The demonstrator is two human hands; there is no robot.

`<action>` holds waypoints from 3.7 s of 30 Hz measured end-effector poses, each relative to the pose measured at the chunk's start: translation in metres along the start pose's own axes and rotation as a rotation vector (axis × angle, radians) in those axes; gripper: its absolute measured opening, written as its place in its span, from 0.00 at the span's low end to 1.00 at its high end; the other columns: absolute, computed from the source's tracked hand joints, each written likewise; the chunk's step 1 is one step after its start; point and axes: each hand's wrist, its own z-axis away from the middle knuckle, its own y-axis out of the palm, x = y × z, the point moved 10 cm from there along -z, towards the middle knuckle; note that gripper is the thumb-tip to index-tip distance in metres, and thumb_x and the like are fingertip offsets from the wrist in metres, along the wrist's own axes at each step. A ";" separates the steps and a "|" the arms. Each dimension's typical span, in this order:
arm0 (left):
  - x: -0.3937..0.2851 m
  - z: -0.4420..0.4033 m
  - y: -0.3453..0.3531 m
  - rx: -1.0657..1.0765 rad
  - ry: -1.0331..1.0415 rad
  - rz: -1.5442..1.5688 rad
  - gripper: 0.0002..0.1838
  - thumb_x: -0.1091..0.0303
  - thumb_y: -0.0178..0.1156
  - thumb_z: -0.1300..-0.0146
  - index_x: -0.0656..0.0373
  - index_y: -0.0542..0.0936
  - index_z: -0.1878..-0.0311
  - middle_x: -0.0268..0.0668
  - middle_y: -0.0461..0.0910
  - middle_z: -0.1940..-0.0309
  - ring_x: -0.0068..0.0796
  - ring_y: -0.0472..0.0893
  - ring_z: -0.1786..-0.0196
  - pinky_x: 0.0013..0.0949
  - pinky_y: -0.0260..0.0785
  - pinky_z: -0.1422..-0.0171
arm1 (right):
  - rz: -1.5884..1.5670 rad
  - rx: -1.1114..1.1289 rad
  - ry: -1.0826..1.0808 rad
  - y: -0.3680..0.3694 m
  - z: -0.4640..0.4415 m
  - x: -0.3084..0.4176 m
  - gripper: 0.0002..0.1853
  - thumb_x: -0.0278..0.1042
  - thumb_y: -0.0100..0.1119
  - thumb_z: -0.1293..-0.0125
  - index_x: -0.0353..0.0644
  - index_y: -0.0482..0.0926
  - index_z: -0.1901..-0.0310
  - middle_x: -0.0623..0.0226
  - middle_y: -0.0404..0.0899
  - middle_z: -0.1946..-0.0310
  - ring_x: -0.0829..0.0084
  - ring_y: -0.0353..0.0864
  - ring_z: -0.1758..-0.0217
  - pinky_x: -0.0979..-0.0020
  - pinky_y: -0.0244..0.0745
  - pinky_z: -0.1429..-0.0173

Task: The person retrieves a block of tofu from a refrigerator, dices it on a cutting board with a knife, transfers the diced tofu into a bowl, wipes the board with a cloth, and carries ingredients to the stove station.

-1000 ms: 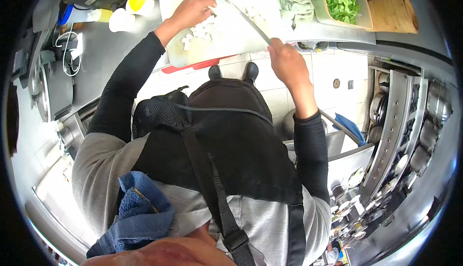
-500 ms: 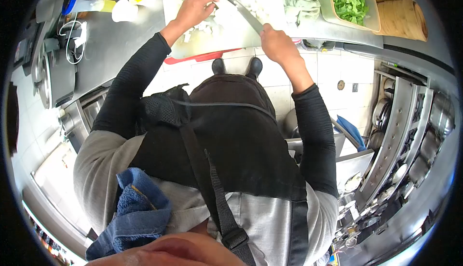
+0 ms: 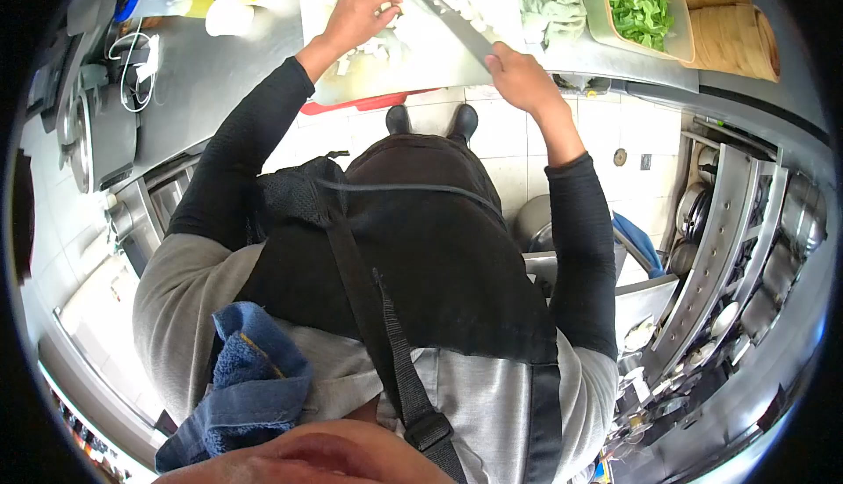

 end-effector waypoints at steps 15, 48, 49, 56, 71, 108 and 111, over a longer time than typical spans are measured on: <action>0.008 -0.012 0.014 0.017 0.054 0.114 0.08 0.64 0.65 0.38 0.53 0.84 0.57 0.34 0.81 0.57 0.41 0.81 0.53 0.43 0.72 0.44 | 0.350 -0.109 -0.008 -0.007 0.031 0.036 0.11 0.39 0.45 0.24 0.39 0.70 0.53 0.40 0.82 0.69 0.37 0.83 0.61 0.41 0.76 0.54; -0.025 -0.007 0.028 0.281 -0.030 -0.029 0.11 0.62 0.60 0.44 0.49 0.84 0.58 0.32 0.85 0.60 0.37 0.79 0.49 0.41 0.59 0.35 | -0.084 -0.129 0.199 0.001 0.103 0.000 0.12 0.40 0.47 0.24 0.38 0.70 0.52 0.39 0.81 0.71 0.34 0.80 0.61 0.40 0.71 0.55; -0.023 -0.009 0.032 0.309 -0.010 0.007 0.12 0.62 0.60 0.44 0.48 0.84 0.57 0.32 0.85 0.59 0.37 0.79 0.49 0.41 0.59 0.35 | -0.101 -0.146 0.217 -0.001 0.104 0.000 0.12 0.40 0.47 0.25 0.38 0.70 0.53 0.39 0.81 0.71 0.34 0.80 0.62 0.40 0.71 0.56; -0.026 0.003 0.005 0.226 0.123 0.062 0.13 0.61 0.64 0.43 0.46 0.83 0.54 0.29 0.84 0.54 0.35 0.78 0.45 0.43 0.57 0.32 | 0.046 -0.199 0.100 0.007 0.111 0.031 0.09 0.36 0.47 0.25 0.38 0.69 0.56 0.40 0.80 0.73 0.35 0.80 0.64 0.40 0.73 0.58; -0.028 0.026 0.009 0.055 0.063 0.100 0.10 0.54 0.69 0.43 0.47 0.85 0.64 0.25 0.84 0.60 0.34 0.77 0.50 0.40 0.59 0.39 | 0.236 -0.015 0.115 0.067 0.074 0.022 0.12 0.36 0.45 0.26 0.36 0.68 0.50 0.38 0.83 0.67 0.37 0.83 0.62 0.42 0.77 0.57; -0.053 -0.036 0.053 0.541 0.298 -0.003 0.13 0.63 0.65 0.39 0.52 0.80 0.52 0.30 0.78 0.52 0.37 0.76 0.44 0.43 0.63 0.33 | -0.289 -0.300 0.183 -0.016 0.108 -0.082 0.12 0.41 0.49 0.22 0.41 0.73 0.52 0.69 0.71 0.81 0.77 0.74 0.82 0.71 0.71 0.76; -0.059 -0.039 0.045 0.526 0.300 0.003 0.14 0.60 0.67 0.40 0.51 0.80 0.53 0.31 0.79 0.55 0.37 0.77 0.46 0.42 0.64 0.36 | -0.331 -0.281 0.200 -0.008 0.109 -0.089 0.12 0.41 0.49 0.22 0.41 0.73 0.52 0.70 0.71 0.81 0.78 0.73 0.82 0.71 0.71 0.76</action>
